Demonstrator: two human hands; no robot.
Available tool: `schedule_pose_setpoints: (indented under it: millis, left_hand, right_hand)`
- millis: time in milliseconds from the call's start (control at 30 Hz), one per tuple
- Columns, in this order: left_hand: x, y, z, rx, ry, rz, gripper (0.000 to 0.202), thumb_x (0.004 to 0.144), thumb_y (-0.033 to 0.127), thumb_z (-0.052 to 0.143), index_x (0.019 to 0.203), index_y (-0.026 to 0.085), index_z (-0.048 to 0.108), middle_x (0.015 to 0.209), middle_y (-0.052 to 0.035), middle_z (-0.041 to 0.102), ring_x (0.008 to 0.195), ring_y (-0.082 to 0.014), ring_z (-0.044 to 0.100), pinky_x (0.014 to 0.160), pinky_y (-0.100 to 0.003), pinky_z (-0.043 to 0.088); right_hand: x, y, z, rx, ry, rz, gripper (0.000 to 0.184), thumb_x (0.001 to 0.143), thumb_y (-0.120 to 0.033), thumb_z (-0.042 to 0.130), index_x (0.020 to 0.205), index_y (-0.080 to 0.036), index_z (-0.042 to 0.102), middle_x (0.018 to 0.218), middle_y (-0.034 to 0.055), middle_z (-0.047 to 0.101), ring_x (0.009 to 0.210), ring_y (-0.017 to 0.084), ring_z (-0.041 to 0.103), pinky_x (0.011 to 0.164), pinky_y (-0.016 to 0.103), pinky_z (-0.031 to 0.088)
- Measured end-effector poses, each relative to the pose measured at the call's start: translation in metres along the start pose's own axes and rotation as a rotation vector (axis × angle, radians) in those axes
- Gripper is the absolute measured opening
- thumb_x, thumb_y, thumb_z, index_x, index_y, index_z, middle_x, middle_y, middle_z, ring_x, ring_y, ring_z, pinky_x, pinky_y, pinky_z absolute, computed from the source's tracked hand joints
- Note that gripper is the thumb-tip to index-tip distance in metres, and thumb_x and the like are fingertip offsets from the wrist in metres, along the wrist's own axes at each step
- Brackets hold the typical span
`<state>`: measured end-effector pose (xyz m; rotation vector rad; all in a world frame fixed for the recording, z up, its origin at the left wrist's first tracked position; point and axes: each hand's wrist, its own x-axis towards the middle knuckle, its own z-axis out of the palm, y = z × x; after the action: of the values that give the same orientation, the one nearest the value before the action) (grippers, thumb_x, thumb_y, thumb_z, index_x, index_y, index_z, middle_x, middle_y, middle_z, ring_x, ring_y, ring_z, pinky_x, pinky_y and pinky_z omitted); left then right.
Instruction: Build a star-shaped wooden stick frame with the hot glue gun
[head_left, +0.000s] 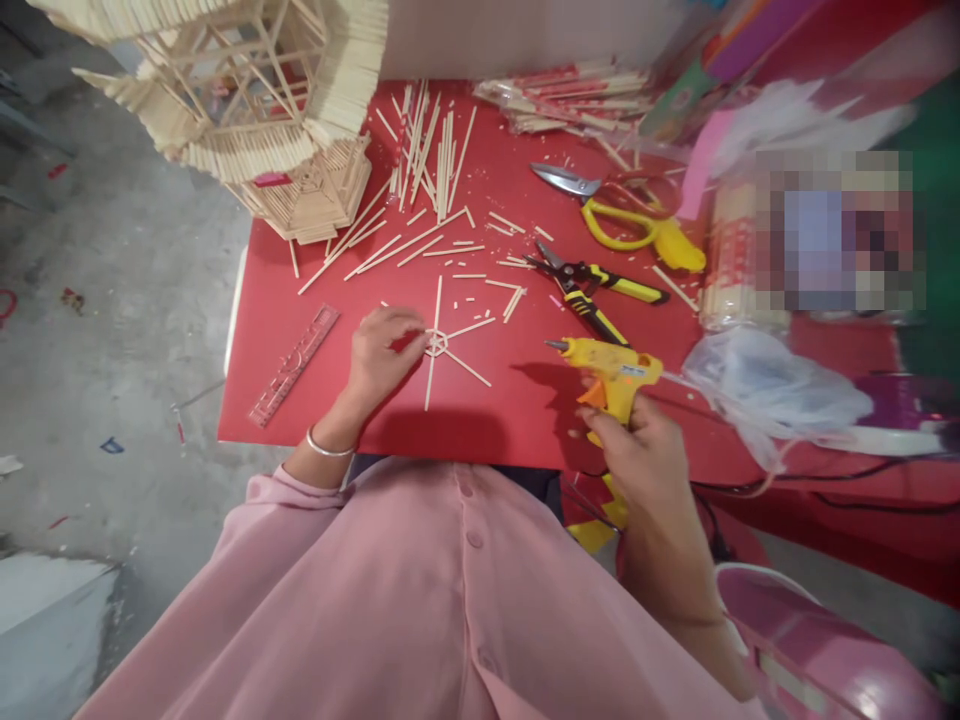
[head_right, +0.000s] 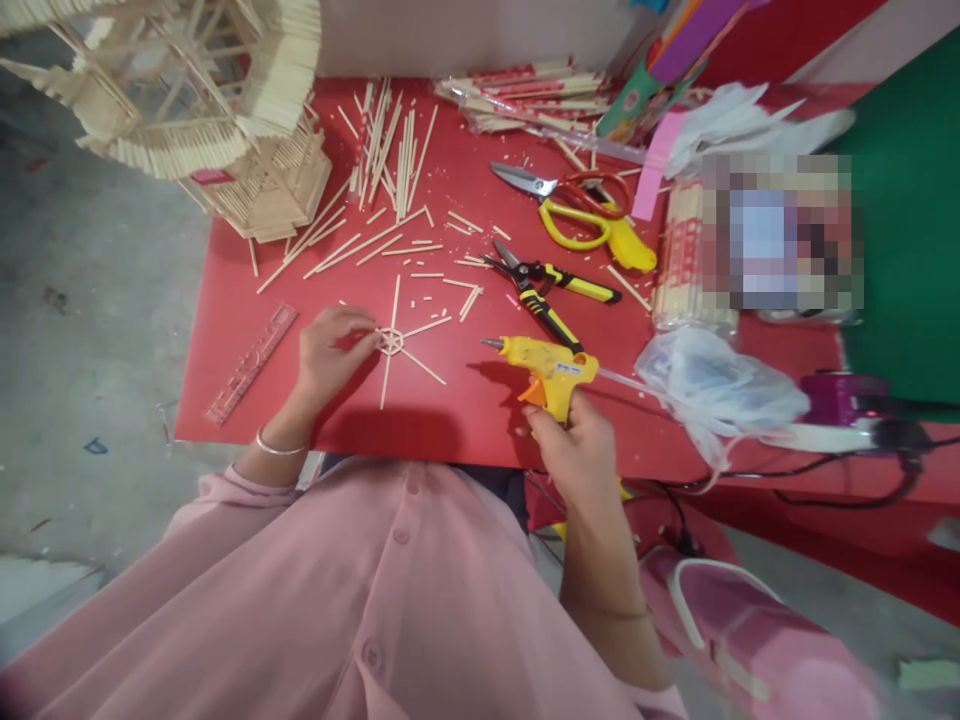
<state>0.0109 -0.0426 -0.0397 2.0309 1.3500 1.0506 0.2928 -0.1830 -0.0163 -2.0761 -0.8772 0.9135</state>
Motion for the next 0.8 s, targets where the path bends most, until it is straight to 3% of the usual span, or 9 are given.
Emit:
schedule_pose_setpoints:
  millis: [100, 200, 367, 500, 633, 800]
  left_hand:
    - [-0.001, 0.000, -0.001, -0.118, 0.023, -0.106, 0.009, 0.086, 0.025, 0.068, 0.082, 0.021, 0.075, 0.083, -0.0032, 0.075, 0.076, -0.0156, 0.067, 0.077, -0.030, 0.052]
    - [0.000, 0.000, -0.002, -0.174, 0.011, -0.166, 0.010, 0.085, 0.026, 0.068, 0.080, 0.021, 0.075, 0.079, -0.0026, 0.075, 0.071, -0.0148, 0.065, 0.071, -0.028, 0.051]
    - [0.001, 0.000, -0.002, -0.112, -0.033, -0.026, 0.013, 0.089, 0.022, 0.065, 0.081, 0.020, 0.075, 0.084, -0.0046, 0.076, 0.082, -0.0169, 0.068, 0.082, -0.031, 0.053]
    - [-0.001, -0.002, 0.000, -0.016, -0.092, 0.089, 0.017, 0.093, 0.027, 0.064, 0.085, 0.020, 0.076, 0.086, -0.0060, 0.076, 0.081, -0.0167, 0.067, 0.079, -0.031, 0.052]
    - [-0.001, -0.004, 0.002, 0.038, -0.088, 0.183, 0.020, 0.095, 0.028, 0.061, 0.087, 0.020, 0.077, 0.085, -0.0065, 0.075, 0.079, -0.0161, 0.065, 0.076, -0.030, 0.051]
    - [0.000, -0.005, 0.003, 0.041, -0.096, 0.198, 0.017, 0.096, 0.025, 0.062, 0.091, 0.020, 0.078, 0.088, -0.0062, 0.076, 0.081, -0.0150, 0.067, 0.077, -0.028, 0.052]
  right_hand:
    - [-0.010, -0.023, 0.013, 0.015, -0.030, -0.098, 0.027, 0.076, -0.048, 0.066, 0.090, -0.026, 0.058, 0.077, 0.0012, 0.070, 0.067, 0.022, 0.067, 0.061, 0.035, 0.054]
    - [-0.007, -0.043, 0.029, -0.155, -0.077, -0.228, 0.021, 0.077, -0.045, 0.060, 0.082, -0.027, 0.050, 0.066, -0.0005, 0.062, 0.059, 0.020, 0.059, 0.056, 0.032, 0.047]
    - [0.017, -0.050, 0.058, -0.352, -0.013, -0.469, 0.021, 0.074, -0.038, 0.058, 0.080, -0.027, 0.042, 0.076, 0.0005, 0.055, 0.069, 0.019, 0.052, 0.063, 0.033, 0.043]
    - [0.026, -0.042, 0.070, -0.436, 0.044, -0.517, 0.020, 0.079, -0.041, 0.056, 0.086, -0.027, 0.046, 0.088, 0.0059, 0.057, 0.082, 0.025, 0.056, 0.070, 0.036, 0.045]
    - [0.015, -0.027, 0.055, -0.450, 0.106, -0.511, 0.016, 0.088, -0.040, 0.051, 0.091, -0.025, 0.049, 0.092, 0.0089, 0.059, 0.089, 0.026, 0.058, 0.076, 0.037, 0.046]
    - [-0.013, -0.001, 0.016, -0.446, 0.083, -0.396, 0.024, 0.096, -0.045, 0.050, 0.088, -0.023, 0.056, 0.079, 0.0035, 0.058, 0.072, 0.020, 0.056, 0.066, 0.032, 0.043]
